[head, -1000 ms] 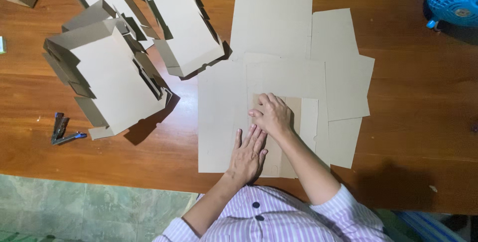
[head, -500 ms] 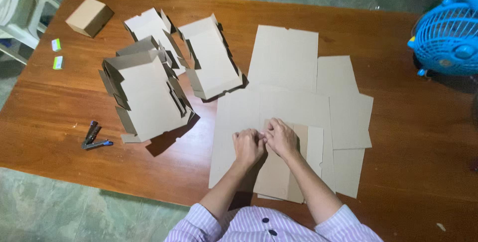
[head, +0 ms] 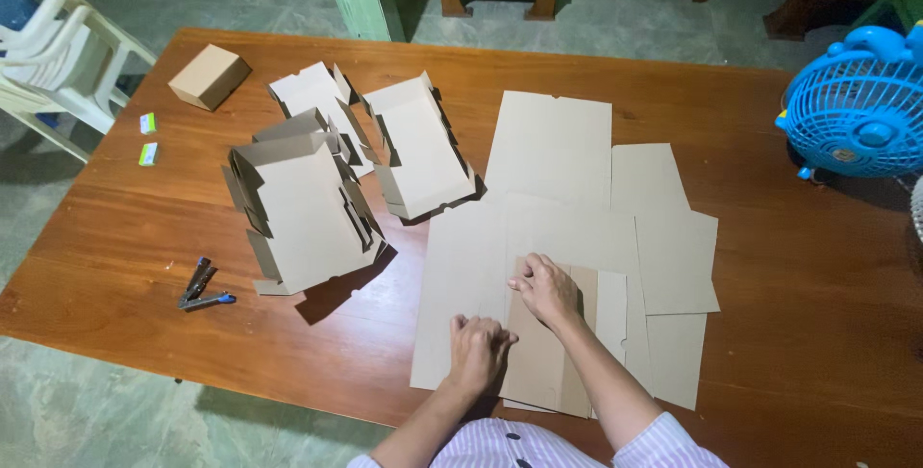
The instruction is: The person folds flat cardboard pieces along pre-scored lines to form small rectangular boxes. They repeatedly fold flaps, tuck tabs, and stack completed boxes on the table.
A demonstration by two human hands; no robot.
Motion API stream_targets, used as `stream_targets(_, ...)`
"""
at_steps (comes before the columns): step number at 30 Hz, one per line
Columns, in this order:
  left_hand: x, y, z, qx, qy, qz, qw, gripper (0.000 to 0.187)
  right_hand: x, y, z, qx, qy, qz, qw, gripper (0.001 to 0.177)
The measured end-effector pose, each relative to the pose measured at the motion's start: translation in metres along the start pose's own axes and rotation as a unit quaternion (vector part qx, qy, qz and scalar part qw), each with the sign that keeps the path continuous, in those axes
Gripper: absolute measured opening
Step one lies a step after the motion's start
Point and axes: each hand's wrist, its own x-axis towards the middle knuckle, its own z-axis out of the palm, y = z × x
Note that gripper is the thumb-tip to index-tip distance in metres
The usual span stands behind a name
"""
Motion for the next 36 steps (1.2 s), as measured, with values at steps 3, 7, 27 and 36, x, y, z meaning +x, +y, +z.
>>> stream_targets(3,-0.016,0.002,-0.010,-0.011,-0.015,0.008,1.000,0.026,-0.002,0.000,0.000,0.007,0.008,-0.004,1.000,0.038)
stream_targets(7,-0.031,0.009,-0.022,-0.009,-0.032,0.010,0.999,0.024,-0.007,-0.005,-0.004,0.012,0.019,-0.003,1.000,0.038)
stream_targets(27,0.035,0.029,0.011,-0.159,-0.102,-0.331,0.925,0.044,-0.157,0.114,0.015,-0.109,0.080,0.150,0.979,0.073)
stream_targets(36,0.035,0.044,0.004,-0.208,-0.027,-0.292,0.933,0.032,-0.165,0.122,0.030,-0.096,0.093,0.130,0.982,0.060)
